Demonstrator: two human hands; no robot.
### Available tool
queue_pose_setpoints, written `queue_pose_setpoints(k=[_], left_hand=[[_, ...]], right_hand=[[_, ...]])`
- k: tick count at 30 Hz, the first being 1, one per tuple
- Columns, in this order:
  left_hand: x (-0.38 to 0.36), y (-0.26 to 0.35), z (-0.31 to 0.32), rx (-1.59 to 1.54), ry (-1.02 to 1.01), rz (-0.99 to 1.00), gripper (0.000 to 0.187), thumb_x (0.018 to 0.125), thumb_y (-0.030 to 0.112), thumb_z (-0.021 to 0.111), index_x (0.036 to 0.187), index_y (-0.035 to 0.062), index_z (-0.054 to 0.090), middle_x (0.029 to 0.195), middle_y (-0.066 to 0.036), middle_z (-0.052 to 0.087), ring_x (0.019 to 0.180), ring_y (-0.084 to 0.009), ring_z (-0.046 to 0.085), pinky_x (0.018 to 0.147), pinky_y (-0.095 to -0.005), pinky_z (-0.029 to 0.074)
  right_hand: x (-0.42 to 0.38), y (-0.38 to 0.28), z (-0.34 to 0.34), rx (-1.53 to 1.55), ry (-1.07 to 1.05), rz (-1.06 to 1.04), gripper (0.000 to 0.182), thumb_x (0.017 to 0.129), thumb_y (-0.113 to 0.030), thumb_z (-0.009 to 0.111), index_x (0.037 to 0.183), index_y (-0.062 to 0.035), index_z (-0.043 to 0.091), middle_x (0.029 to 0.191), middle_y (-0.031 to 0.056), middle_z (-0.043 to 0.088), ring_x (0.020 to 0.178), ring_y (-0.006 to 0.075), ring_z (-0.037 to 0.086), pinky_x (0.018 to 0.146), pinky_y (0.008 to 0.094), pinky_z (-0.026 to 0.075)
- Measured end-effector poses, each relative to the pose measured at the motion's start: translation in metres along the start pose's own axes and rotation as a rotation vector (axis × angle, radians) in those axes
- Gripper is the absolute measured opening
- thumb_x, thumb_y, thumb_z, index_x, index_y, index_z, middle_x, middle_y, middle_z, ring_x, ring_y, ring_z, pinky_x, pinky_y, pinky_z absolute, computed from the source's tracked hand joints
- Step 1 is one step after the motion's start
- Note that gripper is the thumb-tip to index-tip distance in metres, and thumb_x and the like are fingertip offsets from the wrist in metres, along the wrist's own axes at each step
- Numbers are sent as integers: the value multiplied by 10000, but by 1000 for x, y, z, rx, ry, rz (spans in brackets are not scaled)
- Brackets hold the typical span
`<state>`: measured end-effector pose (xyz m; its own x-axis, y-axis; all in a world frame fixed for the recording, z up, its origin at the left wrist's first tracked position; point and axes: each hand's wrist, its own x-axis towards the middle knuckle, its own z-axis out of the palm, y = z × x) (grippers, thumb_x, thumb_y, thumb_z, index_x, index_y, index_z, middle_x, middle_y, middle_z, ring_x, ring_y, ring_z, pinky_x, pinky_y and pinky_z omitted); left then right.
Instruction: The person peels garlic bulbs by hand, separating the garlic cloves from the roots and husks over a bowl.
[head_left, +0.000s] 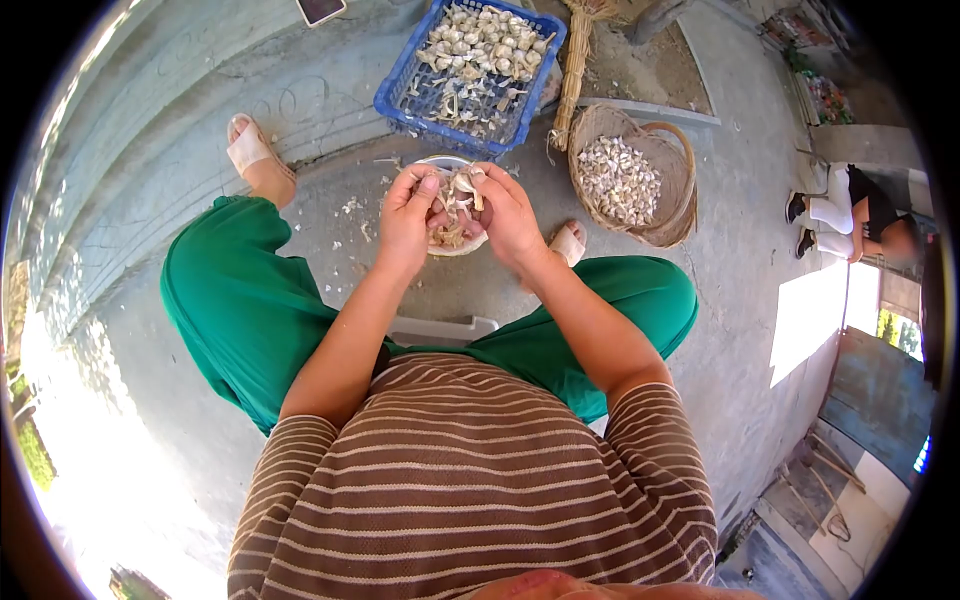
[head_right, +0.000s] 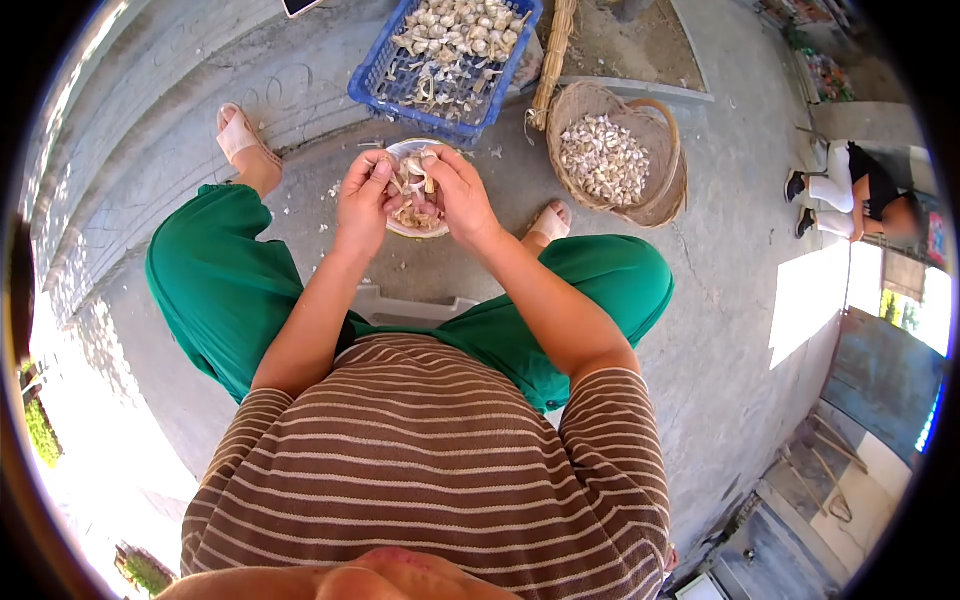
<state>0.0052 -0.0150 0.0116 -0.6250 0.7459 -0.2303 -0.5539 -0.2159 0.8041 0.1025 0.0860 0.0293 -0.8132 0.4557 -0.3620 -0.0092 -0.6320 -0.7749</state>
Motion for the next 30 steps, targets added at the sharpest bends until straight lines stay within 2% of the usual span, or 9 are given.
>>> queue_pose_setpoints(k=[2, 8, 11, 15, 21, 23, 24, 26, 30], left_hand=[[-1, 3, 3, -38, 40, -12, 82, 931, 142, 517, 897, 75, 550, 654, 53, 450, 546, -9, 358, 453, -173, 296], [-1, -3, -8, 136, 65, -106, 99, 926, 160, 531, 895, 99, 602, 611, 88, 424, 517, 0, 340, 439, -173, 271], [-1, -4, -7, 188, 116, -101, 103, 925, 168, 536, 965, 104, 606, 602, 90, 419, 509, -3, 334, 436, -173, 261], [-5, 4, 1, 77, 7, -193, 159, 905, 150, 570, 1035, 60, 584, 633, 62, 454, 505, -12, 335, 433, -182, 266], [-5, 2, 3, 88, 7, -163, 179, 871, 123, 617, 1023, 39, 578, 702, 25, 533, 527, -11, 397, 436, -173, 305], [-4, 2, 1, 115, 30, -127, 171, 864, 119, 625, 1010, 43, 579, 713, 23, 545, 536, -10, 418, 439, -166, 318], [-2, 2, -1, 116, -7, -101, 163, 860, 118, 631, 995, 47, 574, 723, 23, 550, 548, -9, 432, 443, -160, 327], [-2, 2, -3, 116, -44, -76, 156, 855, 117, 636, 980, 51, 570, 734, 23, 556, 560, -8, 447, 446, -155, 337], [-5, 4, 0, 107, -52, -72, 135, 871, 125, 617, 947, 77, 516, 702, 45, 475, 538, -20, 370, 438, -177, 294]], right_hand=[[4, 1, -2, 163, -42, -19, 210, 930, -185, 473, 1079, -43, 517, 825, 38, 570, 598, 94, 509, 479, 205, 384], [4, 2, -6, 180, -135, 7, 244, 939, -195, 478, 1134, -52, 509, 830, 30, 559, 622, 99, 491, 494, 218, 382], [3, 1, -9, 252, -128, 71, 243, 944, -187, 469, 1143, -53, 505, 819, 16, 540, 603, 87, 460, 495, 213, 370], [1, -2, -11, 282, -183, 84, 279, 950, -181, 460, 1196, -55, 493, 814, 1, 523, 593, 69, 435, 486, 205, 355], [-3, 2, -10, -13, -96, 70, 366, 960, -170, 458, 1322, -122, 438, 833, 17, 535, 569, 48, 427, 439, 200, 329], [-6, 0, -3, -399, 49, -109, 303, 937, -124, 492, 1237, -146, 534, 797, 7, 551, 617, 68, 504, 511, 215, 413], [-3, 3, -5, -398, 50, -107, 303, 937, -124, 492, 1237, -146, 534, 797, 7, 551, 617, 68, 504, 511, 215, 413], [5, 11, -13, -698, 105, -532, 244, 891, -107, 573, 1132, -108, 612, 779, 2, 577, 620, 67, 530, 553, 219, 452], [5, -3, -11, -937, 70, -747, 218, 848, -116, 634, 1060, -65, 644, 776, 19, 601, 595, 69, 527, 556, 208, 452]])
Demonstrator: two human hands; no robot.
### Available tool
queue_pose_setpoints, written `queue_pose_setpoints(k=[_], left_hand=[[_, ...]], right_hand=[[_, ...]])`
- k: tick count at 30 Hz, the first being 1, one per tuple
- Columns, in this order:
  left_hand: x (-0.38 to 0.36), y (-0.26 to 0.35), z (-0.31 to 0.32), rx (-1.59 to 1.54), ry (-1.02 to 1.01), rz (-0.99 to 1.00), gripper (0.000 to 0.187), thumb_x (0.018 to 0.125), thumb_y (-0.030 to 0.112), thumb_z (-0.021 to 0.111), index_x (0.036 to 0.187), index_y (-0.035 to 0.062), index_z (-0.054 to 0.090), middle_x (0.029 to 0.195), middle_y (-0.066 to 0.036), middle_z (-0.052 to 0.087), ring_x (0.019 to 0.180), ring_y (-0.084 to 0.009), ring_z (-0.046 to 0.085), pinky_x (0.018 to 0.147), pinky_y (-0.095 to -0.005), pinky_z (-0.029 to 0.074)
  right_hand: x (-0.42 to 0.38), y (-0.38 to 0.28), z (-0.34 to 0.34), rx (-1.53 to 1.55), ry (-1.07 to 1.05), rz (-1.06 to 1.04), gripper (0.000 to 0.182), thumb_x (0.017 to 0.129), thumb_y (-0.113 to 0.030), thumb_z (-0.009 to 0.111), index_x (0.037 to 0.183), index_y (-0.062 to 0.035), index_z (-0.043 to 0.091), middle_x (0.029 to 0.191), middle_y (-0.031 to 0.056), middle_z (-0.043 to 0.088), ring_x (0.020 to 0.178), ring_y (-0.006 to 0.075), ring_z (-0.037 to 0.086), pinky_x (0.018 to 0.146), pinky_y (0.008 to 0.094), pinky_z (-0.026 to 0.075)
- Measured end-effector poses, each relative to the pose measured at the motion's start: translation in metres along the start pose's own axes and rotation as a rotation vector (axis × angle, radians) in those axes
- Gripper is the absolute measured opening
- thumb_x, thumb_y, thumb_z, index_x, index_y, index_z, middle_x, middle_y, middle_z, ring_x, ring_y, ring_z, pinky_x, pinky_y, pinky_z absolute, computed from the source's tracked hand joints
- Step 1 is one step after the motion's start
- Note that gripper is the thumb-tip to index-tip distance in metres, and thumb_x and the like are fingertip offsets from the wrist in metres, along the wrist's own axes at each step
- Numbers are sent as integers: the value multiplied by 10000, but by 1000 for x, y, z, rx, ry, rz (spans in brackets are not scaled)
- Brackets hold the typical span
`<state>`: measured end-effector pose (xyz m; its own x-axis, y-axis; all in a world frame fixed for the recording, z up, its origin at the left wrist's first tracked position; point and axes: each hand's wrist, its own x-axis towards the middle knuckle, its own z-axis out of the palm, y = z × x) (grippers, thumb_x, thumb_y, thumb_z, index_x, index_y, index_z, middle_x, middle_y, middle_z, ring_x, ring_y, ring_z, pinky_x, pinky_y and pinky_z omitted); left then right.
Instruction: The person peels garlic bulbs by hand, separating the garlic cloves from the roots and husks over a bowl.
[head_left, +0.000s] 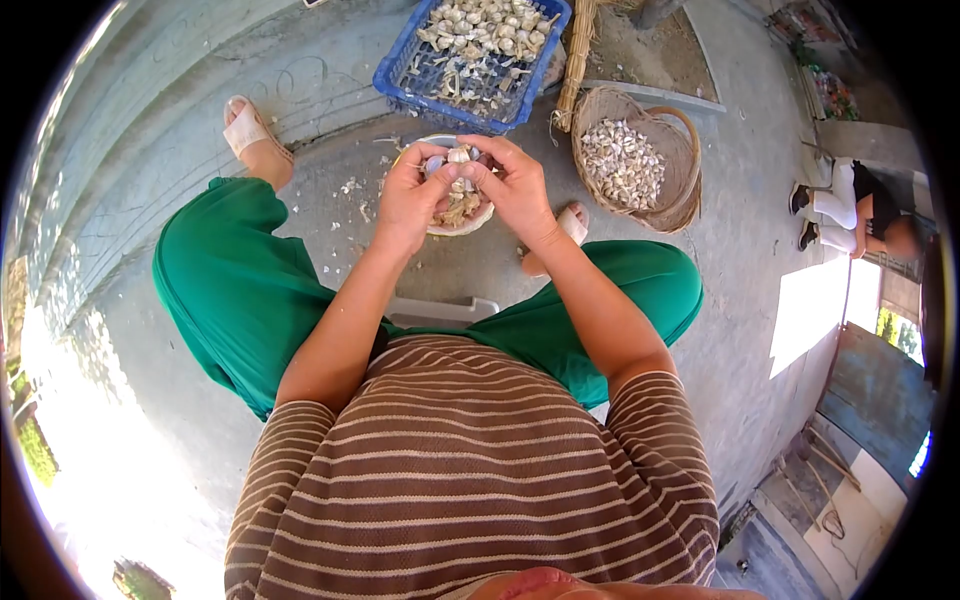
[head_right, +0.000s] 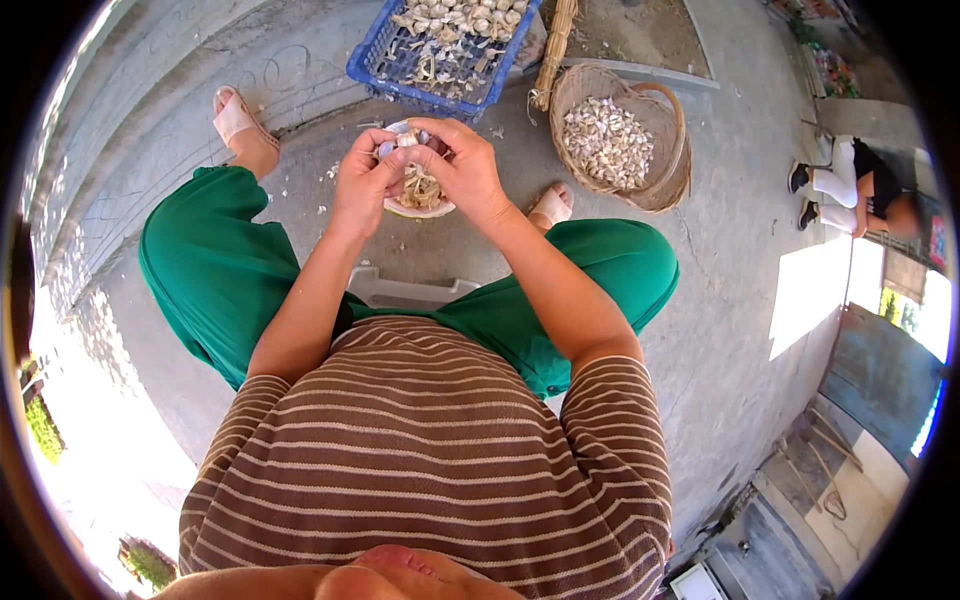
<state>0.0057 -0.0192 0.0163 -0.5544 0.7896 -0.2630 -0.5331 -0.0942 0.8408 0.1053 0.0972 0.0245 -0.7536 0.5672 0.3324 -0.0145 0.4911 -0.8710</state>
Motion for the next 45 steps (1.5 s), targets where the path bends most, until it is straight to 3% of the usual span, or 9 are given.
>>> queue_pose_setpoints(k=[2, 8, 17, 20, 24, 29, 36, 42, 45], left_hand=[[-1, 2, 1, 1, -30, -4, 135, 883, 132, 602, 943, 92, 488, 671, 57, 415, 526, -28, 315, 447, -188, 269], [0, 0, -2, -112, -64, -28, 72, 917, 123, 543, 925, 110, 473, 693, 50, 417, 534, -31, 294, 447, -184, 263], [-3, 1, 4, 42, 6, -17, 72, 927, 114, 524, 899, 100, 459, 683, 43, 419, 536, -31, 301, 445, -185, 265], [-3, 1, 4, 91, 0, 6, 77, 927, 116, 526, 900, 92, 457, 685, 39, 425, 536, -31, 304, 444, -184, 265], [-1, 2, 3, 42, -7, -54, 73, 926, 119, 528, 919, 85, 463, 686, 38, 428, 534, -33, 313, 443, -184, 263], [1, 11, 0, -82, -52, -179, 111, 932, 128, 515, 1028, 71, 509, 682, 40, 422, 536, -29, 319, 445, -186, 263], [0, 3, 1, 119, -31, -97, 129, 927, 119, 507, 1020, 41, 548, 642, 39, 441, 492, -28, 346, 424, -194, 279], [-1, -1, -1, 132, 10, -76, 133, 914, 126, 520, 1006, 38, 558, 618, 41, 452, 463, -31, 367, 411, -198, 288], [-1, 0, -1, 62, 38, -126, 112, 918, 119, 509, 999, 53, 549, 638, 48, 433, 495, -27, 338, 427, -192, 264]], right_hand=[[-3, 0, 0, 400, -83, 395, 270, 823, -132, 670, 1073, -39, 631, 795, 30, 614, 601, 60, 530, 542, 207, 445], [-1, -9, 0, 295, -104, 322, 227, 882, -119, 577, 1081, -20, 624, 754, 32, 607, 540, 41, 505, 483, 212, 425], [-7, -3, 3, 295, -132, 374, 252, 938, -104, 465, 1134, -44, 612, 631, -27, 523, 516, 22, 449, 461, 189, 380], [-7, -3, 6, 274, -69, 373, 201, 907, -72, 483, 1035, -31, 632, 582, 11, 551, 473, 40, 478, 432, 226, 398], [-9, -4, 8, 274, -49, 391, 220, 904, -57, 468, 1061, -44, 621, 587, -3, 537, 471, 36, 462, 424, 214, 378], [-7, -6, 1, 569, -97, 502, 208, 903, -106, 545, 1101, -69, 596, 626, -39, 516, 493, 20, 422, 435, 180, 340], [-7, -6, 2, 337, -145, 398, 211, 874, -143, 613, 1073, -73, 605, 644, -46, 536, 512, 21, 437, 451, 192, 361], [-13, -3, 8, 332, -97, 380, 179, 924, -150, 527, 1067, -73, 602, 625, -41, 510, 503, 27, 419, 447, 198, 351], [-11, -3, 5, 571, -142, 488, 219, 961, -188, 451, 1090, -64, 577, 605, -24, 454, 483, 43, 381, 427, 203, 313]])
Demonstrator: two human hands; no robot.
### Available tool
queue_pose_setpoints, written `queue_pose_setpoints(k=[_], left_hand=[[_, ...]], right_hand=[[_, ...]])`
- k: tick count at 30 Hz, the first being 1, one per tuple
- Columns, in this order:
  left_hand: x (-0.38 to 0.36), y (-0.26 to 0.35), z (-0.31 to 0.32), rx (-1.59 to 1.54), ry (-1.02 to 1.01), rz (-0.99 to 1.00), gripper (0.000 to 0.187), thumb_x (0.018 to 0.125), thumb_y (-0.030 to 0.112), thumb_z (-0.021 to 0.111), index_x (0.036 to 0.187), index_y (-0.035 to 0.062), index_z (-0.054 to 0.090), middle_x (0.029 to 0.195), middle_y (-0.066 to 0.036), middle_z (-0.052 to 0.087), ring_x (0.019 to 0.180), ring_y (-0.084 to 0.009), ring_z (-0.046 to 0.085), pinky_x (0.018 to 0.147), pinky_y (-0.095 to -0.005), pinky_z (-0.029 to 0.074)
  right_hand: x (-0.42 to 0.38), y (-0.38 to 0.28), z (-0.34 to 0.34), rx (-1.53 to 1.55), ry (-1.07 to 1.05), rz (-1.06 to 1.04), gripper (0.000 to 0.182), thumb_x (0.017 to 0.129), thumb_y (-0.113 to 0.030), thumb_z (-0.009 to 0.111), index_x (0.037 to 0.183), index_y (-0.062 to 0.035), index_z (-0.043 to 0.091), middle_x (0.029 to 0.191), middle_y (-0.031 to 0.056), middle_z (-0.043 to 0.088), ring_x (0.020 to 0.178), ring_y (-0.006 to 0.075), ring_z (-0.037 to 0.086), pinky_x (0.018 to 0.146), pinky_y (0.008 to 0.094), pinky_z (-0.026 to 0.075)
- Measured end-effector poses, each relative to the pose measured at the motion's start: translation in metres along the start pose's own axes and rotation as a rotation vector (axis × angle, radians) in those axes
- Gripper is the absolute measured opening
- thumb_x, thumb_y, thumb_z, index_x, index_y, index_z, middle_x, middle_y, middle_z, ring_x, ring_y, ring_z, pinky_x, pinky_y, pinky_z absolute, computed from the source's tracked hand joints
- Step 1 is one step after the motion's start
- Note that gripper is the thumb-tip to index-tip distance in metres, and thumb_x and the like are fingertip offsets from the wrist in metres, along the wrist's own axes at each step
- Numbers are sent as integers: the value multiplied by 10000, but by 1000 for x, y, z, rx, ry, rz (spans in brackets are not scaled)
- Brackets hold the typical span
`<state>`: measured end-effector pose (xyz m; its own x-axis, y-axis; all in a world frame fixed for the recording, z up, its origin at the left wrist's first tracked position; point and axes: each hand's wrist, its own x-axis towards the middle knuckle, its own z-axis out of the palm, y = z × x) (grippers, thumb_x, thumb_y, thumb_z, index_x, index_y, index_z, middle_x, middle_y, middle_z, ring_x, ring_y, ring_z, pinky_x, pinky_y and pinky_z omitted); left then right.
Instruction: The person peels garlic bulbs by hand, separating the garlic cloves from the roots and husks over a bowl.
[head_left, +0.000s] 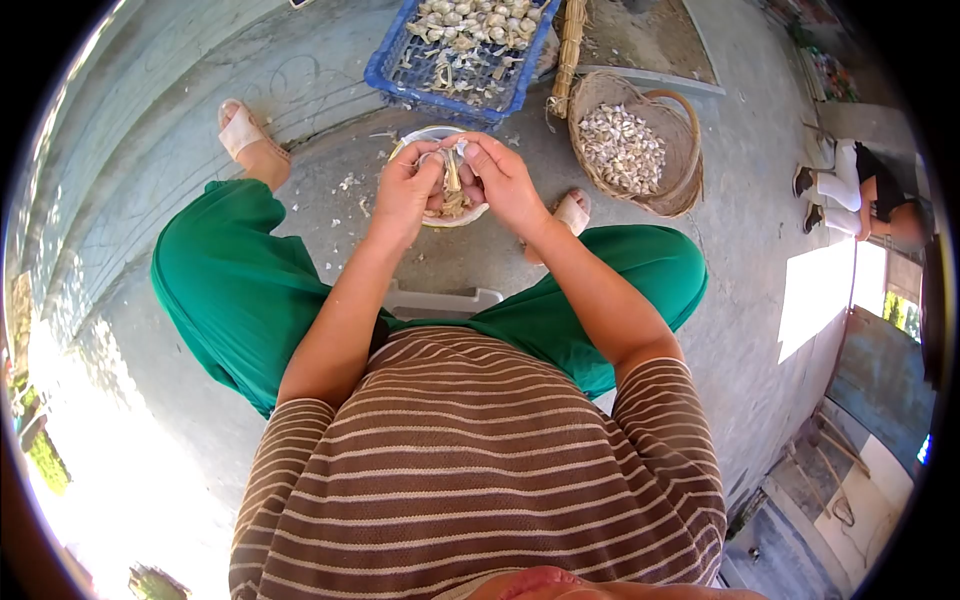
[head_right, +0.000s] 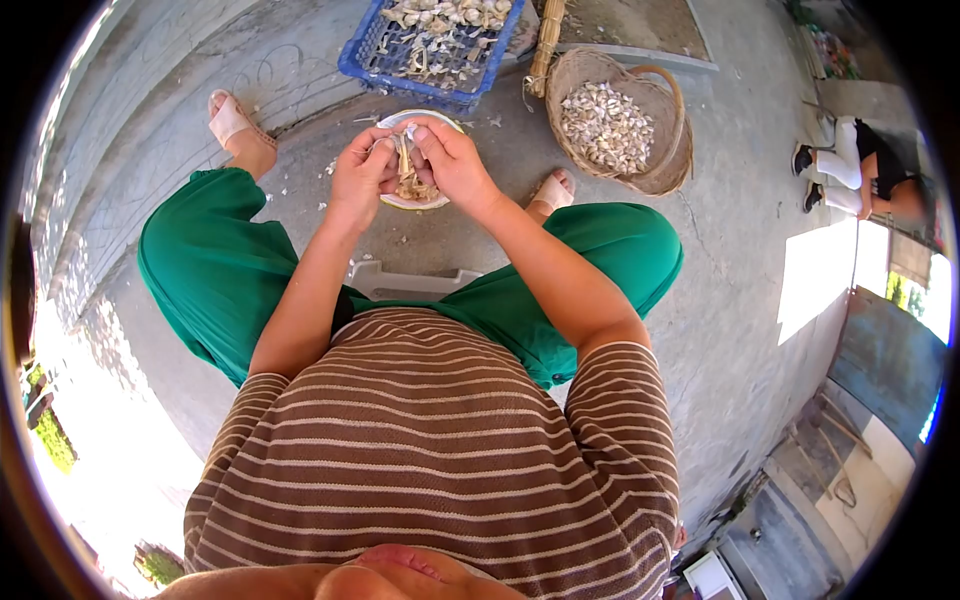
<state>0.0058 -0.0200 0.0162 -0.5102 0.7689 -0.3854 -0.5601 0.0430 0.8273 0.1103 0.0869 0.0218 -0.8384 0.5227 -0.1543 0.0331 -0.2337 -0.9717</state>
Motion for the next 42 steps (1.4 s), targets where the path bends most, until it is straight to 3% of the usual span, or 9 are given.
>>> queue_pose_setpoints(k=[2, 5, 15, 22, 25, 30, 35, 39, 42], left_hand=[[1, 1, -1, -40, 21, -36, 94, 921, 108, 497, 993, 65, 540, 651, 52, 412, 516, -24, 306, 439, -187, 242], [6, 0, -6, -114, 18, -61, 136, 913, 119, 495, 1009, 46, 559, 646, 45, 440, 518, -29, 345, 428, -197, 285], [12, -10, -15, -2, 31, -103, 127, 930, 101, 459, 966, 45, 567, 694, 19, 462, 521, -42, 343, 440, -186, 277], [7, -18, -2, -335, -111, -177, 148, 907, 161, 563, 1002, 49, 549, 839, -20, 550, 686, -107, 490, 515, -202, 374], [6, -12, 2, -372, -79, -192, 178, 904, 106, 555, 1057, 23, 518, 823, -45, 551, 657, -117, 508, 506, -233, 420], [8, -11, 0, -429, -128, -167, 176, 894, 81, 563, 1053, 12, 531, 825, -42, 553, 666, -108, 504, 504, -226, 412], [6, -12, -1, -373, -83, -116, 136, 883, 82, 582, 1003, 21, 561, 782, -30, 544, 659, -96, 495, 495, -222, 402], [6, -7, -1, -206, -77, -9, 73, 870, 75, 580, 932, 45, 558, 750, -26, 530, 635, -83, 478, 476, -217, 372], [3, 4, 0, -308, -70, -43, 21, 866, 69, 540, 881, 56, 533, 737, -33, 520, 608, -96, 465, 463, -214, 351]], right_hand=[[1, 0, -5, 306, -116, 147, 285, 976, -244, 407, 1126, -42, 541, 672, 6, 467, 509, 86, 399, 457, 210, 323], [3, 0, -6, 485, -65, 179, 278, 974, -245, 405, 1097, -35, 539, 685, 25, 493, 511, 104, 418, 457, 220, 320], [11, 12, -9, 583, 74, 189, 198, 942, -192, 501, 1036, -28, 561, 783, 31, 583, 649, 117, 534, 556, 228, 437], [7, 19, -5, 440, 15, 66, 182, 901, -127, 566, 1023, -2, 618, 902, 54, 640, 758, 104, 575, 667, 257, 495], [4, 13, 0, 375, 46, 23, 181, 893, -112, 576, 1027, 0, 626, 913, 60, 648, 757, 106, 580, 687, 257, 499], [5, 12, 0, 364, 67, 5, 167, 882, -96, 587, 1012, -6, 639, 943, 56, 639, 792, 118, 580, 733, 252, 490], [9, 20, -4, 38, 89, -255, 172, 874, -67, 576, 1028, -26, 640, 1010, 44, 598, 935, 127, 537, 864, 281, 421], [10, 11, -6, -125, 118, -323, 136, 864, -61, 596, 978, -4, 641, 928, 31, 597, 841, 112, 566, 756, 254, 469], [5, 1, -4, -79, 114, -104, 119, 868, -65, 597, 971, -13, 629, 851, 14, 602, 769, 94, 563, 721, 238, 471]])
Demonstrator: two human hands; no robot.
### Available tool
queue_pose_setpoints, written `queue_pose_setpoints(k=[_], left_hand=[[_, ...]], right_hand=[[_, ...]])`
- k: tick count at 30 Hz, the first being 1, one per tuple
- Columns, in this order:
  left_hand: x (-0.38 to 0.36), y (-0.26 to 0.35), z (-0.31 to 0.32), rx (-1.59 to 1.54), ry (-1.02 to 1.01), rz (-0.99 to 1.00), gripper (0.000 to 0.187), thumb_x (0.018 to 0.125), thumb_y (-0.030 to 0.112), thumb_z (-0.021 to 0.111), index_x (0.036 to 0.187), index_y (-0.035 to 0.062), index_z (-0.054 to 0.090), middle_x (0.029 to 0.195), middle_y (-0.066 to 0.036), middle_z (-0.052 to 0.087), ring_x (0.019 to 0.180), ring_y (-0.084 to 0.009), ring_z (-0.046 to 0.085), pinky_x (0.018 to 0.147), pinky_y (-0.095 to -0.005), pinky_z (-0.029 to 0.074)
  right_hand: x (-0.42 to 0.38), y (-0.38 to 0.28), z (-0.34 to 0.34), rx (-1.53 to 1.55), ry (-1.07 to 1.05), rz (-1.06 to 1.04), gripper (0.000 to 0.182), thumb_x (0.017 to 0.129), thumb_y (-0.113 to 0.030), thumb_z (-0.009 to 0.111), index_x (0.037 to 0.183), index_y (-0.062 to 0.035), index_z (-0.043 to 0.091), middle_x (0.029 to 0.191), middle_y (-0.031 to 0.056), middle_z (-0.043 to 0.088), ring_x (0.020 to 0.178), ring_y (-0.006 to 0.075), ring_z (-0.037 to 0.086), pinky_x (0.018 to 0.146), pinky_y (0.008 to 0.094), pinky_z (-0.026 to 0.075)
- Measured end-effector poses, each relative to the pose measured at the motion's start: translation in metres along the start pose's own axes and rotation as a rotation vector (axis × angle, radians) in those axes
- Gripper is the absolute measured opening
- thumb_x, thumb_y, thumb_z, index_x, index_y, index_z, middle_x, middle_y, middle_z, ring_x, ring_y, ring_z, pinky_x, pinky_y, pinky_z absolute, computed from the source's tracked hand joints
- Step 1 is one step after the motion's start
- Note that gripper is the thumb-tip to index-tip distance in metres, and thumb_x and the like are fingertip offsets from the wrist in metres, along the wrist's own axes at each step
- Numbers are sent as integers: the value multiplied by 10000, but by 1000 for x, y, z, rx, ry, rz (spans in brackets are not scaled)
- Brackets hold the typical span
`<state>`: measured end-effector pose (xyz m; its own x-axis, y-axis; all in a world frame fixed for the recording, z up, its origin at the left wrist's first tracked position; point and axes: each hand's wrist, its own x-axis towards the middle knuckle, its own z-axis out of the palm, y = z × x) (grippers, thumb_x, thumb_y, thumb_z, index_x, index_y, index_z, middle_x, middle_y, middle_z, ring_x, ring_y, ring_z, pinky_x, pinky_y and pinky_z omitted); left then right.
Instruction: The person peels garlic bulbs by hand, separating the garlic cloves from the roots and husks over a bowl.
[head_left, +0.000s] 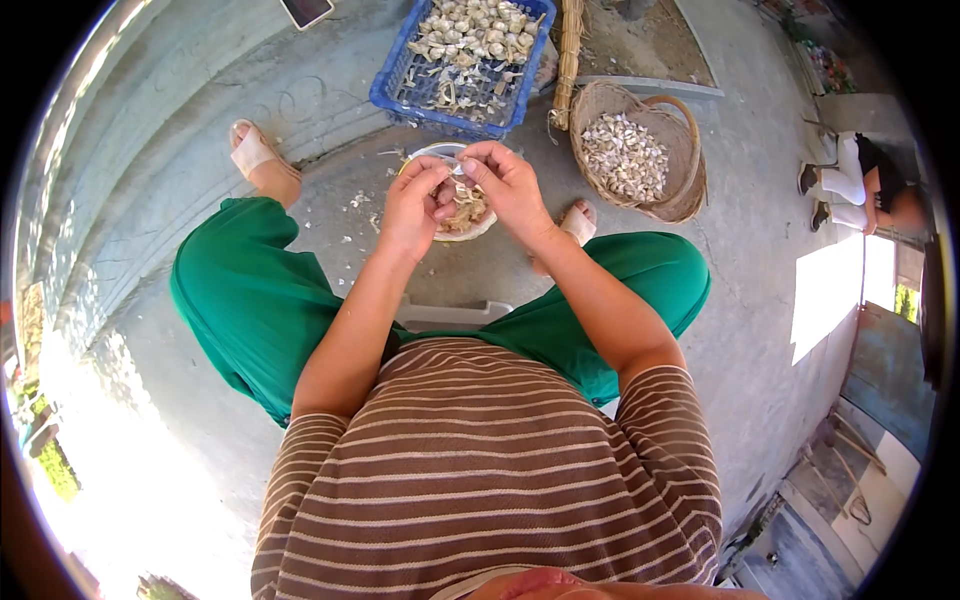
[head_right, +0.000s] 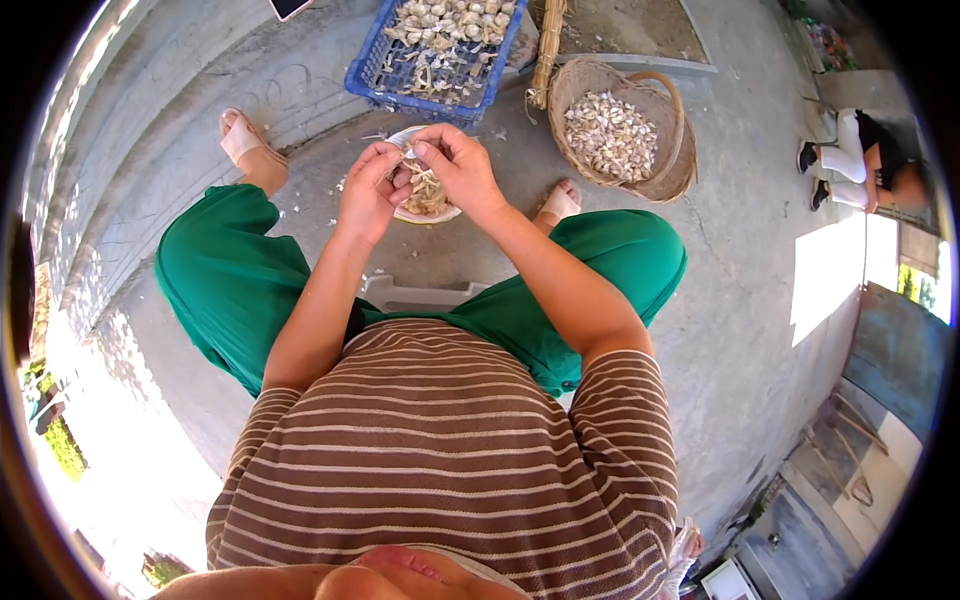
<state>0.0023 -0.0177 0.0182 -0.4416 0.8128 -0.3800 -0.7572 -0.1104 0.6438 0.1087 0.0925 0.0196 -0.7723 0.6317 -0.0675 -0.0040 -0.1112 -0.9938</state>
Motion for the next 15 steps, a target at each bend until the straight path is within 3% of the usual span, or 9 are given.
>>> queue_pose_setpoints(k=[4, 9, 11, 15], left_hand=[[-2, 6, -2, -144, 20, -63, 53, 870, 97, 475, 841, 66, 506, 721, -47, 509, 580, -124, 454, 449, -215, 339], [-9, 15, 10, -38, -41, -170, 91, 892, 149, 498, 880, 66, 533, 721, -40, 509, 583, -109, 452, 442, -211, 334], [-11, 15, 12, -27, -48, -217, 101, 899, 162, 523, 892, 63, 545, 718, -32, 506, 582, -98, 446, 441, -205, 328], [-5, 2, -2, 0, -171, -175, 101, 900, 164, 573, 903, 64, 560, 746, -12, 507, 586, -69, 399, 453, -181, 304]], right_hand=[[-1, 3, -3, 124, -54, 3, 102, 871, -64, 594, 964, -23, 609, 828, 13, 615, 752, 75, 561, 693, 227, 469], [1, 2, -8, 213, -81, -51, 85, 868, -55, 594, 944, -22, 611, 840, 9, 611, 755, 75, 559, 697, 230, 466], [2, 0, -15, -82, -196, -174, 75, 857, -54, 608, 926, -25, 621, 834, -4, 601, 771, 77, 558, 710, 231, 462], [-5, -2, -9, -143, -154, -233, 61, 853, -58, 615, 908, -36, 631, 817, -13, 592, 784, 82, 555, 717, 235, 459]])
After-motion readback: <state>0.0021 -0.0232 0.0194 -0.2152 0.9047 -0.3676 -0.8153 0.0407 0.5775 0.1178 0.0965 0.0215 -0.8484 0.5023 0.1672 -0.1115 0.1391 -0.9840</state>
